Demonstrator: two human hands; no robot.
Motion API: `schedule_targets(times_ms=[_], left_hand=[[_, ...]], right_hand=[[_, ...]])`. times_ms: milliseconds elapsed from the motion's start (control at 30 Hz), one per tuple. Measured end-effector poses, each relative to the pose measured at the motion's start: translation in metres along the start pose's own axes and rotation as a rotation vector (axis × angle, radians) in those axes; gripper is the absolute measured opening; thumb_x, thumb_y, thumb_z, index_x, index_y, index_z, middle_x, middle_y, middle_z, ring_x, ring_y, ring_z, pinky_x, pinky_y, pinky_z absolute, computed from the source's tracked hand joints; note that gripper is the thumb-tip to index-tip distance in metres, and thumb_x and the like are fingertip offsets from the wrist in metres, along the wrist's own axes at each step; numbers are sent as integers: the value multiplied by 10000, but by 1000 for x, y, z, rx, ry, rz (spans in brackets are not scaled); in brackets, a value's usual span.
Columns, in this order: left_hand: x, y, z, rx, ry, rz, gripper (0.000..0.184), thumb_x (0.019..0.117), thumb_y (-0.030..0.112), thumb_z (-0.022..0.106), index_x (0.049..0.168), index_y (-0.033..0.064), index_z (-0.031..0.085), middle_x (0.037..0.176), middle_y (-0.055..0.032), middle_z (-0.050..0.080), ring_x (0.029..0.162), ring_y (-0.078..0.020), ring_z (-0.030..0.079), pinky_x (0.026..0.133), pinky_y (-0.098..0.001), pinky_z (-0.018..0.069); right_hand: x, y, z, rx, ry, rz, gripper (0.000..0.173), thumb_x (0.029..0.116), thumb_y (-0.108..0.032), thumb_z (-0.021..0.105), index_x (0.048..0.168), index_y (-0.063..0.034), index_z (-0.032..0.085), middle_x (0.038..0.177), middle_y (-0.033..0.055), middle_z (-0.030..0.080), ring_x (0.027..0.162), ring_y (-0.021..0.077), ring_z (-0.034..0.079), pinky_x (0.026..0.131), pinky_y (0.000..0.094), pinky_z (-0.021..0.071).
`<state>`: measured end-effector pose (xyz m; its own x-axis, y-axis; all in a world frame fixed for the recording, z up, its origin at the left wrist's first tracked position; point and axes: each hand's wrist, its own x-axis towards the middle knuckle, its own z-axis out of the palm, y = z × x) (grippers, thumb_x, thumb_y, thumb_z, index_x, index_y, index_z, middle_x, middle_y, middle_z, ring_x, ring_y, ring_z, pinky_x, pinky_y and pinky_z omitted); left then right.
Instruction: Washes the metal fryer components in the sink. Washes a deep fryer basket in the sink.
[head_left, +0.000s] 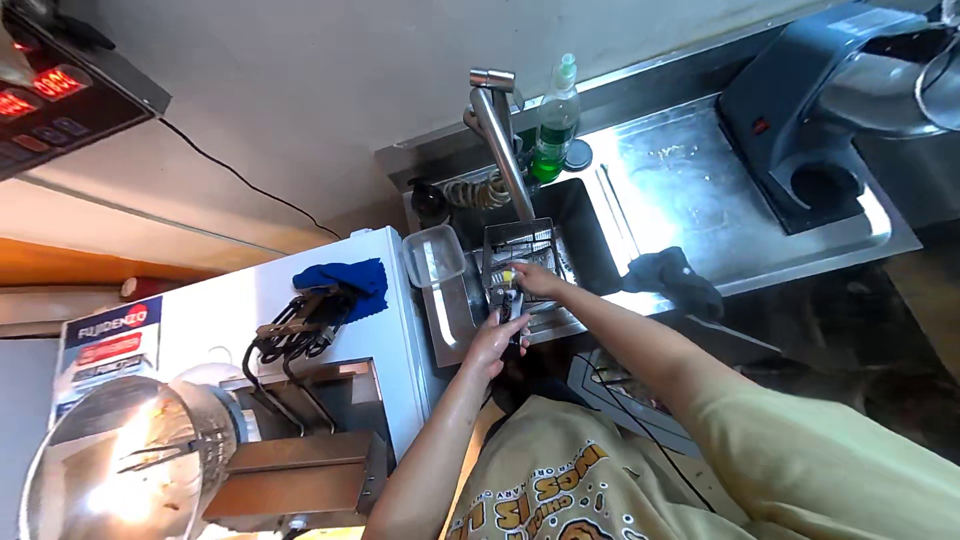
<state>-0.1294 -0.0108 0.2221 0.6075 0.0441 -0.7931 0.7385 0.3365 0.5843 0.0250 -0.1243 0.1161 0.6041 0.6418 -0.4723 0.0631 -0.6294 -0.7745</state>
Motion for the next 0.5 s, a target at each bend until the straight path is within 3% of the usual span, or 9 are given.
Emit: schedule_targets(times_ms=[67, 133, 200, 233, 333, 400, 500], left_hand=[[5, 5, 3, 83, 47, 18, 547, 980, 107, 679, 1451, 12, 418, 913, -106, 645, 643, -151, 652, 563, -263, 569], [6, 9, 7, 118, 73, 16, 544, 964, 78, 683, 1440, 6, 430, 908, -109, 644, 619, -150, 650, 552, -265, 576], [6, 13, 7, 140, 70, 0, 558, 965, 92, 679, 1453, 14, 420, 903, -104, 646, 618, -150, 652, 555, -268, 581], [8, 16, 5, 149, 57, -12, 571, 970, 107, 679, 1466, 25, 407, 902, -98, 647, 627, -150, 656, 562, -269, 582], [13, 16, 0, 176, -11, -66, 638, 960, 108, 688, 1501, 59, 353, 940, -97, 640, 673, -158, 663, 594, -283, 589], [14, 16, 0, 214, -29, -58, 681, 937, 79, 697, 1515, 64, 337, 973, -113, 638, 668, -163, 666, 595, -290, 595], [7, 17, 4, 245, -29, -38, 673, 935, 61, 690, 1517, 78, 353, 1009, -125, 638, 638, -158, 655, 577, -287, 590]], right_hand=[[22, 3, -3, 93, -23, 183, 461, 1110, -302, 401, 1481, -68, 542, 1383, 275, 608, 1306, 447, 568, 1087, 679, 411], [21, 2, 1, 154, 22, 233, 458, 1099, -320, 419, 1458, -72, 558, 1361, 275, 617, 1288, 451, 575, 1065, 689, 423], [2, 1, 7, 173, 99, 113, 380, 1101, -254, 448, 1398, -80, 609, 1324, 228, 652, 1234, 398, 621, 1040, 646, 467], [-9, -1, 6, 165, 98, 19, 366, 1101, -203, 443, 1395, -81, 623, 1379, 190, 640, 1276, 355, 612, 1084, 606, 462], [-28, -3, -4, 146, -50, -132, 381, 1103, -156, 421, 1419, -85, 621, 1482, 119, 595, 1361, 264, 570, 1160, 512, 422], [-10, 2, -26, 0, -148, -156, 368, 1097, -139, 445, 1413, -100, 631, 1387, 156, 655, 1276, 308, 628, 1109, 557, 458], [37, -3, -57, -306, -222, -29, 374, 1100, -221, 467, 1409, -75, 619, 1249, 257, 685, 1191, 445, 643, 1039, 682, 452]])
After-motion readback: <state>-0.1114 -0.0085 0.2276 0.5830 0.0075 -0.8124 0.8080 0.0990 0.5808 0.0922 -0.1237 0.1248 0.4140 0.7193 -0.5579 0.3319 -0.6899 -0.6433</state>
